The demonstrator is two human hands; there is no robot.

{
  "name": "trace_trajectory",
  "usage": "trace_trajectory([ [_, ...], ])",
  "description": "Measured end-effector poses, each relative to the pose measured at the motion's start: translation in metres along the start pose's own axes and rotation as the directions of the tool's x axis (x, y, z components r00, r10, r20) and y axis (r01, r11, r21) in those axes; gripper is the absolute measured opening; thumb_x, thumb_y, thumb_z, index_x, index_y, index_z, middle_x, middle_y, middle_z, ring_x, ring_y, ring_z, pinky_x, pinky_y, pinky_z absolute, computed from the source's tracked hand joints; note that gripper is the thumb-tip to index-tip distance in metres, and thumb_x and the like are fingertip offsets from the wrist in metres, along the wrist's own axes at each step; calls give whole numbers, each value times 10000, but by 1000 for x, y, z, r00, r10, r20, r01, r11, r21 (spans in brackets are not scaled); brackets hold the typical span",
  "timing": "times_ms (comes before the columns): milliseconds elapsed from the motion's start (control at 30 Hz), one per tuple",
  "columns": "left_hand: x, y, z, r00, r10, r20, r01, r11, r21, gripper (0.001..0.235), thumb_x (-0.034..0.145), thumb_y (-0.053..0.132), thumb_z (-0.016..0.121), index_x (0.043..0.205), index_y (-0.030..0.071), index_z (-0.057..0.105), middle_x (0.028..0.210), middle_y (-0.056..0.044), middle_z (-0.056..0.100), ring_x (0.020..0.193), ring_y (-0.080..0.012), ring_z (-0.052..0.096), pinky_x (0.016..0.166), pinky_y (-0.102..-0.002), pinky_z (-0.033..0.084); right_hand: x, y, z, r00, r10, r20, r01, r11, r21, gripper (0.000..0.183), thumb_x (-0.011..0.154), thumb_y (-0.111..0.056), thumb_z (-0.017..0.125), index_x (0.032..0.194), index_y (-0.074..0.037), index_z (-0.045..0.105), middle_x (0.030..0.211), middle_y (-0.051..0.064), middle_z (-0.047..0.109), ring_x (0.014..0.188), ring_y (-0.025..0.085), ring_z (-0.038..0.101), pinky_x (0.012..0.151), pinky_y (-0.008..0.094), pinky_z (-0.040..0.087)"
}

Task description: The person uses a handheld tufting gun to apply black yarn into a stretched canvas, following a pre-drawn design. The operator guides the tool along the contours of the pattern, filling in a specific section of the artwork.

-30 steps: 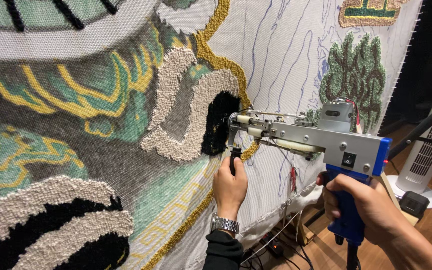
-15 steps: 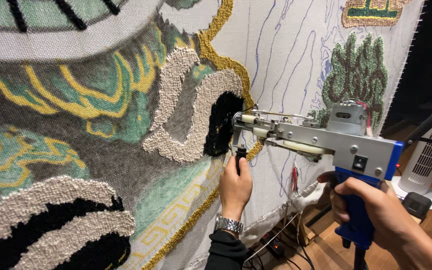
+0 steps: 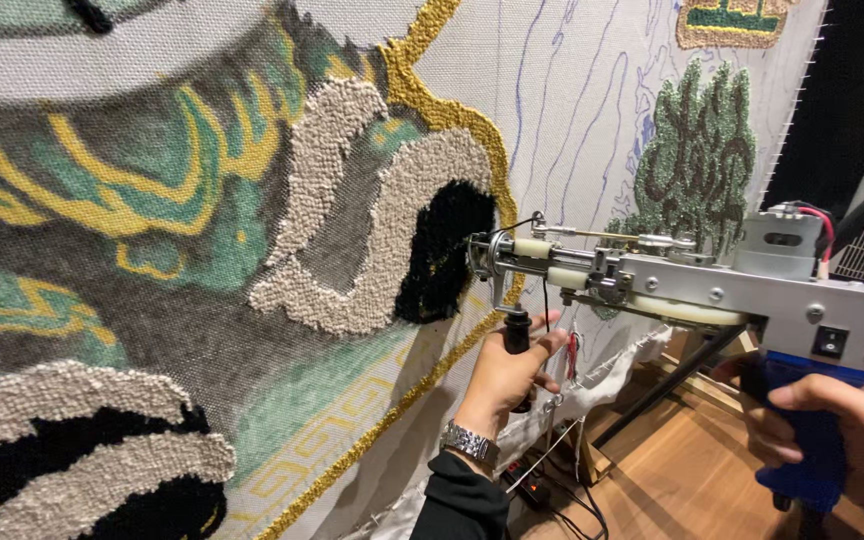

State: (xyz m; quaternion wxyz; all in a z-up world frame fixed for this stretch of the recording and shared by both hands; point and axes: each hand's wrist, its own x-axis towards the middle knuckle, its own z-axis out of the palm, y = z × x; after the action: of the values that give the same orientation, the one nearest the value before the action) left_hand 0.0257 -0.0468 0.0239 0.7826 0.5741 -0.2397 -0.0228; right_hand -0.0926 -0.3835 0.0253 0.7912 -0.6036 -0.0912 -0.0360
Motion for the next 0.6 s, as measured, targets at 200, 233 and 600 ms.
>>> trace_trajectory([
  [200, -8, 0, 19, 1000, -19, -5, 20, 997, 78, 282, 990, 274, 687, 1078, 28, 792, 845, -18, 745, 532, -63, 599, 456, -223, 481, 9, 6, -59, 999, 29, 36, -25, 993, -119, 711, 802, -202, 564, 1404, 168, 480, 604, 96, 447, 456, 233, 479, 404, 433, 448],
  [233, -11, 4, 22, 999, -45, -21, 47, 993, 107, 278, 981, 271, 700, 1057, 26, 806, 780, -8, 707, 508, -62, 565, 440, -224, 459, 11, 9, -68, 998, 36, 58, -31, 997, -77, 713, 794, -213, 558, 1399, 156, 478, 601, 90, 454, 446, 220, 470, 406, 418, 439],
  [600, -27, 18, 43, 987, -96, -126, 107, 990, 86, 308, 949, 332, 687, 1155, 120, 774, 894, 14, 760, 474, -7, 502, 433, -209, 445, -2, -4, -62, 997, 44, 59, -40, 997, -69, 661, 814, -178, 589, 1377, 159, 513, 609, 85, 462, 449, 218, 467, 426, 405, 431],
])
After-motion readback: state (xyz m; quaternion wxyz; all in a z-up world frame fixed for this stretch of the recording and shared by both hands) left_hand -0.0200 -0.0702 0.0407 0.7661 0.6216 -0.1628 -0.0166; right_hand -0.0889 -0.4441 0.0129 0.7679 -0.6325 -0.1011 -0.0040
